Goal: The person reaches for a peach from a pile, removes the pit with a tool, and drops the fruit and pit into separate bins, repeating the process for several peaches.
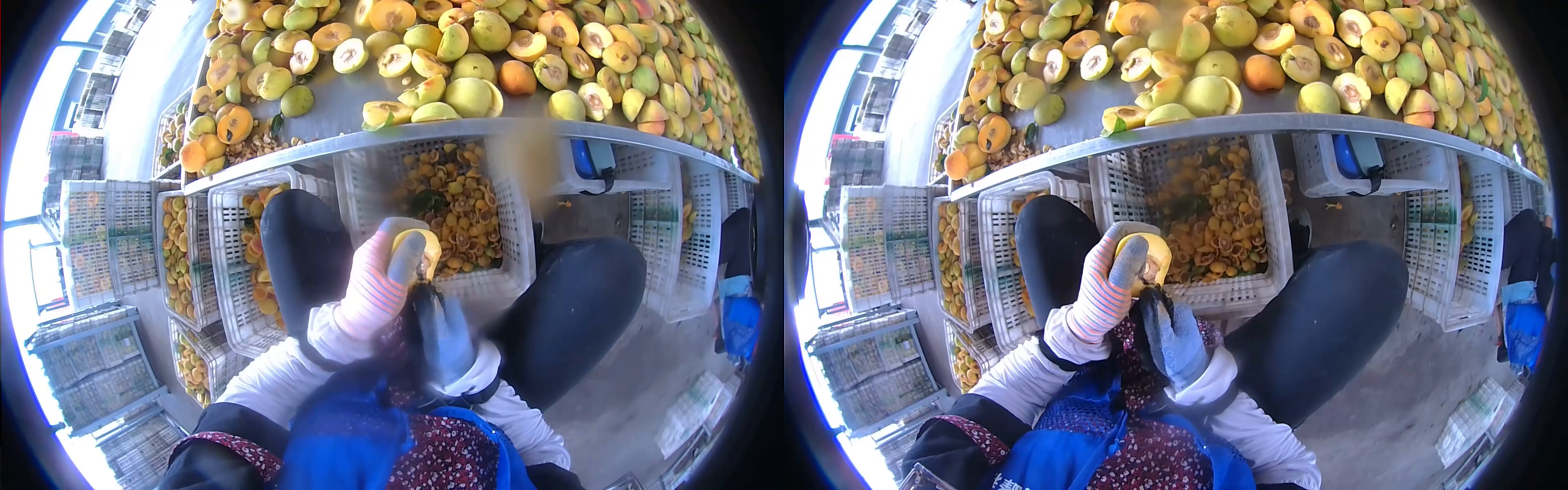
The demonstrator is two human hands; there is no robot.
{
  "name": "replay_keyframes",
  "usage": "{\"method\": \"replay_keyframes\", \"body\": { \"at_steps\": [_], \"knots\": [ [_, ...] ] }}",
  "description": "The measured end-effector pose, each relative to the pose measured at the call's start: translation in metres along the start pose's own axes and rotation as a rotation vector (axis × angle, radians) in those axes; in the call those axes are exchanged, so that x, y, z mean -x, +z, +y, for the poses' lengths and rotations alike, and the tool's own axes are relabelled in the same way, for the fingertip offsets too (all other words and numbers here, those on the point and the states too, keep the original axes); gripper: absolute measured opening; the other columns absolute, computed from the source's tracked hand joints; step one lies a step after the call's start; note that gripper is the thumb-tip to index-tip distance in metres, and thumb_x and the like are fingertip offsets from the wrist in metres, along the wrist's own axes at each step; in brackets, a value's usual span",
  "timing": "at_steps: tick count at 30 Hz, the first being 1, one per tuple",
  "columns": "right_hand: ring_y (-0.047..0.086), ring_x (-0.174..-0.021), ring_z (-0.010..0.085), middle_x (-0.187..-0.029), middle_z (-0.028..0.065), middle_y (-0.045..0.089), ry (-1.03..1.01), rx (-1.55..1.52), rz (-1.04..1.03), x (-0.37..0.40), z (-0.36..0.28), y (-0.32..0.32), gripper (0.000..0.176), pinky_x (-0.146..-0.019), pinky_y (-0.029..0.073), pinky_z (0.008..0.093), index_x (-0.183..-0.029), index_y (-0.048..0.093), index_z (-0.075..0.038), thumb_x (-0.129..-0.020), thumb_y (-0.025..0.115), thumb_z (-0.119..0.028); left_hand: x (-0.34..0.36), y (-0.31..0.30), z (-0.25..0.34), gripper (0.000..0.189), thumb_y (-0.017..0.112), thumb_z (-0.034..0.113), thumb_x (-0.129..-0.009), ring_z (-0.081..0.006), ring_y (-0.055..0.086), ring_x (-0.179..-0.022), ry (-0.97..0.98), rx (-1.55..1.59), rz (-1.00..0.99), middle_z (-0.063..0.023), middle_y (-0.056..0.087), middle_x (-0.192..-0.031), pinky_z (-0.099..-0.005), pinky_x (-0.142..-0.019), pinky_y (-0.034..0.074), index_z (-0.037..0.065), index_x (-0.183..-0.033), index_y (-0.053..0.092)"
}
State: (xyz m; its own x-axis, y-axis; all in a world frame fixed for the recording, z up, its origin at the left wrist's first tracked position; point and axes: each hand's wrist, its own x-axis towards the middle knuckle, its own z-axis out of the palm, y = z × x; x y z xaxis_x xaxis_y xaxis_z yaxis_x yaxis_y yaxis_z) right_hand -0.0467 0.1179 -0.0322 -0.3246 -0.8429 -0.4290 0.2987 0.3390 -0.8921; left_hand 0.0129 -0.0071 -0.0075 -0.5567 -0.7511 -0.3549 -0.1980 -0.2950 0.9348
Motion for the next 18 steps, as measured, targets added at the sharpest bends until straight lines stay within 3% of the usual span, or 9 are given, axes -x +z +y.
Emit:
{"method": "replay_keyframes", "body": {
  "at_steps": [2, 5, 8, 10, 12, 17, 18],
  "knots": [
    [0.045, -0.044, 0.0106, -0.062, -0.0008, 0.051, 0.088, -0.054, -0.102, -0.002, -0.012, -0.005, 0.028, -0.039, 0.036, 0.0244, -0.095, 0.053, -0.014, -0.097, 0.046, -0.041, 0.001, 0.003, -0.009, 0.03, 0.053, 0.026, -0.096, -0.0079, 0.054, -0.076, 0.111, -0.083, 0.074, -0.0043, 0.06, -0.086, -0.0237, -0.069, 0.046, 0.0, -0.11, 0.055],
    [0.043, -0.042, 0.0105, -0.061, -0.0009, 0.051, 0.187, -0.206, -0.203, -0.004, -0.023, -0.013, 0.031, -0.038, 0.033, 0.0241, -0.093, 0.053, -0.014, -0.096, 0.045, -0.044, 0.002, 0.002, -0.017, 0.027, 0.057, 0.022, -0.094, -0.009, 0.054, -0.072, 0.253, -0.213, 0.104, -0.0064, 0.062, -0.085, -0.0245, -0.066, 0.047, 0.001, -0.112, 0.055],
    [0.04, -0.04, 0.0104, -0.06, -0.001, 0.05, 0.289, -0.353, -0.244, -0.006, -0.026, -0.015, 0.035, -0.036, 0.031, 0.0237, -0.091, 0.053, -0.014, -0.095, 0.045, -0.048, -0.004, -0.005, -0.003, 0.036, 0.054, 0.03, -0.095, -0.0074, 0.053, -0.082, 0.091, -0.188, -0.1, -0.003, 0.059, -0.095, -0.0225, -0.073, 0.044, 0.001, -0.117, 0.052],
    [0.039, -0.039, 0.0103, -0.06, -0.0011, 0.049, 0.368, -0.458, -0.261, -0.007, -0.028, -0.016, 0.037, -0.035, 0.03, 0.0234, -0.09, 0.053, -0.014, -0.095, 0.044, -0.05, -0.018, -0.02, 0.007, 0.037, 0.059, 0.032, -0.093, -0.0057, 0.052, -0.082, -0.149, -0.045, -0.336, -0.0006, 0.059, -0.094, -0.0215, -0.073, 0.044, 0.002, -0.115, 0.055],
    [0.037, -0.037, 0.0102, -0.059, -0.0012, 0.049, 0.452, -0.579, -0.269, -0.007, -0.027, -0.015, 0.039, -0.034, 0.028, 0.0232, -0.089, 0.053, -0.015, -0.094, 0.044, -0.052, -0.022, -0.023, 0.01, 0.032, 0.058, 0.029, -0.093, -0.0061, 0.053, -0.081, -0.255, -0.028, -0.337, -0.0005, 0.06, -0.09, -0.0217, -0.073, 0.044, 0.002, -0.111, 0.057],
    [0.034, -0.037, 0.0105, -0.06, 0.0003, 0.047, 0.656, -1.105, -0.434, -0.008, 0.003, -0.016, 0.045, -0.032, 0.026, 0.0227, -0.088, 0.052, -0.014, -0.093, 0.042, -0.058, -0.016, -0.008, 0.0, 0.031, 0.058, 0.028, -0.093, -0.0069, 0.054, -0.077, 0.058, -0.29, -0.198, -0.0016, 0.061, -0.086, -0.0227, -0.07, 0.046, 0.001, -0.108, 0.059],
    [0.034, -0.041, 0.0106, -0.061, 0.0001, 0.044, 0.671, -1.143, -0.467, -0.008, 0.001, -0.017, 0.045, -0.037, 0.026, 0.0234, -0.088, 0.052, -0.013, -0.094, 0.04, -0.057, -0.016, -0.007, -0.002, 0.031, 0.057, 0.028, -0.093, -0.0071, 0.054, -0.076, 0.111, -0.308, -0.182, -0.002, 0.061, -0.086, -0.0229, -0.07, 0.046, 0.001, -0.108, 0.059]
  ]
}}
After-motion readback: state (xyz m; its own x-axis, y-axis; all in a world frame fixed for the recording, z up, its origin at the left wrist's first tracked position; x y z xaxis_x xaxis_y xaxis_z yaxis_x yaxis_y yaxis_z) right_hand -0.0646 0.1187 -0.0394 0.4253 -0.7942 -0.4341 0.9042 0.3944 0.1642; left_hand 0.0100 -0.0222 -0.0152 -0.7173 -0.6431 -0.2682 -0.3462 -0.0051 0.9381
